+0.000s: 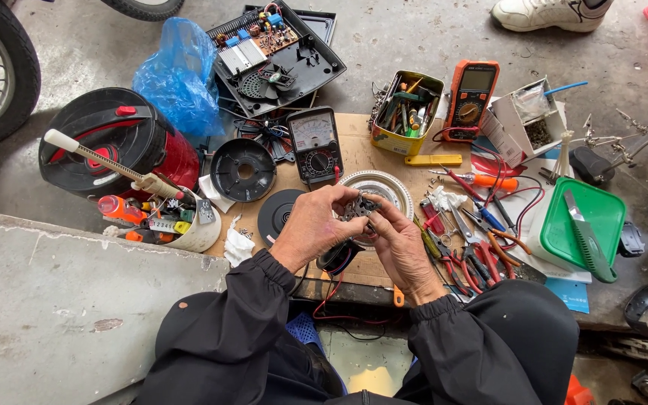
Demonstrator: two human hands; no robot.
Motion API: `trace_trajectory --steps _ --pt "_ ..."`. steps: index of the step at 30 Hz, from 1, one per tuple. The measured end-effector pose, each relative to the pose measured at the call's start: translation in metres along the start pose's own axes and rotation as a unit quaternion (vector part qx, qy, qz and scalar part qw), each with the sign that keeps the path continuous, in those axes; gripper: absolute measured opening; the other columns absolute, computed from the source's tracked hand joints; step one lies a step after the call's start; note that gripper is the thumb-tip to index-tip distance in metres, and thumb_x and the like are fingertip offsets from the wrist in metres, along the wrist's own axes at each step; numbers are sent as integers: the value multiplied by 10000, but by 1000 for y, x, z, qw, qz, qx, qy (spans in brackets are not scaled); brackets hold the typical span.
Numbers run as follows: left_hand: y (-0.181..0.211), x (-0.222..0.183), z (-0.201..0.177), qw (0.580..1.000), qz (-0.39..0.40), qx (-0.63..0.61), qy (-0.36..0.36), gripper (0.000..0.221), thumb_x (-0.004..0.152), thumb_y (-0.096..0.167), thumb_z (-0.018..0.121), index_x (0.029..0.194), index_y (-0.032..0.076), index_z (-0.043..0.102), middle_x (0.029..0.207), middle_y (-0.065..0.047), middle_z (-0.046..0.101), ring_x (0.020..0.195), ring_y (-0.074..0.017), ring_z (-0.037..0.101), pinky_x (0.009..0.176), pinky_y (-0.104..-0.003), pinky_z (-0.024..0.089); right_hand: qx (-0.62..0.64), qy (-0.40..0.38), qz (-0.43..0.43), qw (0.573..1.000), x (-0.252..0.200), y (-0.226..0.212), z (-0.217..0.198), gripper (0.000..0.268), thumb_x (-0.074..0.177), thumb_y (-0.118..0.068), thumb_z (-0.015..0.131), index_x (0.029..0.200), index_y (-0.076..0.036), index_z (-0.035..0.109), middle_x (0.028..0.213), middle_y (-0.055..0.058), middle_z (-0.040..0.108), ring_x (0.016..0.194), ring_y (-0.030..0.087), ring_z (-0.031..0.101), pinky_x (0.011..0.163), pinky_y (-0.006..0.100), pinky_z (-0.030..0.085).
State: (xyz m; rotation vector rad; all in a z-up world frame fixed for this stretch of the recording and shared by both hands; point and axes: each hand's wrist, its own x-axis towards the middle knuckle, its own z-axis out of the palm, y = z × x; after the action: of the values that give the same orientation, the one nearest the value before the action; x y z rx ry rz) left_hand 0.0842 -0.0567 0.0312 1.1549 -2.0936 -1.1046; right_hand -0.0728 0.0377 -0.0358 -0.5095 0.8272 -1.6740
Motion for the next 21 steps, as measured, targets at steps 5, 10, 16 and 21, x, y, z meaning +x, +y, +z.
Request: trace_trajectory --steps 5,10,16,21 --pt "1 0 -2 1000 -13 -16 6 568 747 360 984 1226 101 821 969 -118 824 871 -223 818 856 -390 641 1 4 -2 1000 2 4 -3 395 1088 -41 656 1479 17 652 1273 134 740 1036 217 759 1009 327 631" --pt "6 -2 -5 1000 -5 -4 -4 561 773 353 972 1248 98 821 989 -139 827 892 -258 829 864 -410 642 -3 8 7 1000 -1 -1 1 401 1088 -47 656 1485 9 649 1287 129 730 1044 219 750 1035 330 626" --pt "6 -4 -5 1000 -4 18 2 564 785 403 959 1274 166 809 1034 -114 808 899 -253 819 832 -399 653 -3 2 20 1000 -3 -5 3 429 1089 -52 647 1514 2 622 1307 129 723 1058 209 748 1034 334 632" --pt "16 -8 -10 1000 16 22 9 529 816 342 940 1291 159 796 1073 -145 792 927 -308 825 835 -417 666 8 4 28 1000 -3 -8 7 429 1087 -60 647 1513 -12 625 1375 146 715 1118 209 739 1050 330 626"
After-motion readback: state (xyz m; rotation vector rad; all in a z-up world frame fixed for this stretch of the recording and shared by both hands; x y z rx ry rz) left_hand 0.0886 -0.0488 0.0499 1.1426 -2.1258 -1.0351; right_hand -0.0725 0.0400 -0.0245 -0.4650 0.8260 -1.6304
